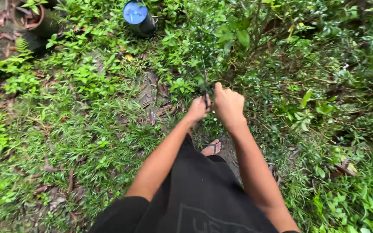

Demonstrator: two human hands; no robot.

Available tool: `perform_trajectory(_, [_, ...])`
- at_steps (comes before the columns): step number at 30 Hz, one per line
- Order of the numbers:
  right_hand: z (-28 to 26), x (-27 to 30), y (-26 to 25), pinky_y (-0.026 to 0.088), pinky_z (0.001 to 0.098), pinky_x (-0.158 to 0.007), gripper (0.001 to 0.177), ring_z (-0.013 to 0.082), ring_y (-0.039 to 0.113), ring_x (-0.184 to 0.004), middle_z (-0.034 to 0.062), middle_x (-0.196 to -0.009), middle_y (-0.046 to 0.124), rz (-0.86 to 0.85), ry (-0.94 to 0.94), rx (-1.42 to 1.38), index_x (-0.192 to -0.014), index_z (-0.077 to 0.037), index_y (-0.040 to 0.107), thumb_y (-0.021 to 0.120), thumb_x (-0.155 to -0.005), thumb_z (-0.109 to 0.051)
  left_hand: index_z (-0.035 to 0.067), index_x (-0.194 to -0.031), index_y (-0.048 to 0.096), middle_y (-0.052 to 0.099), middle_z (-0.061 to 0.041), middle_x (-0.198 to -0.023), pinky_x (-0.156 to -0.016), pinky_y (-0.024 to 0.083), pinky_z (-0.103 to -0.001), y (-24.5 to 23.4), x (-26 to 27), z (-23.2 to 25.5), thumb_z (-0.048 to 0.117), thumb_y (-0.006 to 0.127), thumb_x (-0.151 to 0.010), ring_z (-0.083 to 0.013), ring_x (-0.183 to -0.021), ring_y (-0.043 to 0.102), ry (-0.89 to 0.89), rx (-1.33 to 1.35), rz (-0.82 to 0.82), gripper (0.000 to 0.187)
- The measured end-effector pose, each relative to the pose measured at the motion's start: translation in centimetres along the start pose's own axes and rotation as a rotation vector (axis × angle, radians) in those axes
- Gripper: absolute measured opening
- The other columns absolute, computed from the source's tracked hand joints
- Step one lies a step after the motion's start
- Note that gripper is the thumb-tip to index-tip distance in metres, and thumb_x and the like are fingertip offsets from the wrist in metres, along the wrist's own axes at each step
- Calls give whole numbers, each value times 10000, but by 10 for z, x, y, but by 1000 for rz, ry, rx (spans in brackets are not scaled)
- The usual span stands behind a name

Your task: Trimming a garden bush using a pair of shears.

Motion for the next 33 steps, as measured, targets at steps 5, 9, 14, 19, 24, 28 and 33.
perform_trajectory(5, [-2, -26, -13, 522, 490, -488, 245, 381, 699, -596, 162, -699, 703, 23, -74, 92, -971, -88, 579, 668, -894, -303, 129, -928, 562, 515, 14, -689, -410, 329, -277, 37, -7, 8, 149, 410, -1053, -103, -523, 460, -1, 74, 31, 198])
perform_trajectory(9, [-4, -44, -23, 517, 470, -500, 77, 357, 700, -595, 135, -676, 696, -1, -109, 194, -949, -118, 608, 620, -924, -190, 113, -989, 575, 546, -11, -707, -411, 346, -278, 50, -10, 13, 159, 356, -1065, -110, -510, 463, -61, 44, -4, 236])
perform_trajectory(14, [-12, -56, -13, 518, 466, -503, 72, 350, 699, -591, 130, -662, 691, -18, -120, 229, -938, -118, 608, 614, -904, -182, 105, -991, 555, 527, -35, -688, -391, 339, -291, 54, -16, 22, 135, 353, -1045, -120, -479, 440, -72, 15, -50, 211])
perform_trajectory(19, [-19, -48, 16, 520, 446, -487, 115, 327, 698, -565, 118, -654, 692, 12, -92, 251, -966, -96, 575, 617, -895, -177, 101, -926, 539, 510, -8, -684, -397, 336, -284, 68, 9, 58, 218, 351, -1047, -110, -476, 427, -173, 228, -101, 253])
perform_trajectory(24, [-17, -39, 40, 511, 459, -445, 241, 340, 689, -526, 125, -629, 691, 19, -61, 153, -1064, -68, 518, 622, -899, -210, 86, -813, 587, 503, 17, -620, -399, 286, -299, 42, 4, 43, 222, 440, -1019, -108, -454, 393, -97, 44, -150, 287])
perform_trajectory(28, [-27, -38, 36, 514, 472, -463, 235, 345, 693, -552, 130, -650, 693, -44, -68, 135, -1080, -69, 512, 604, -884, -160, 75, -845, 622, 538, 31, -670, -464, 310, -307, 20, 20, 49, 142, 490, -1016, -96, -526, 437, -101, -109, -198, 227])
perform_trajectory(33, [-37, -67, 13, 526, 520, -533, 150, 393, 697, -626, 171, -718, 698, -108, -15, 44, -1021, -68, 523, 577, -932, -176, 22, -809, 622, 616, -50, -663, -558, 455, -372, -53, -19, 57, 263, 428, -1066, -161, -586, 549, 277, -518, -32, 402])
Point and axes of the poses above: each hand's wrist, its own x-axis away from the middle knuckle, its own y-axis out of the palm, z = x × y, the point moved 10 cm from there along -x, towards the middle knuckle
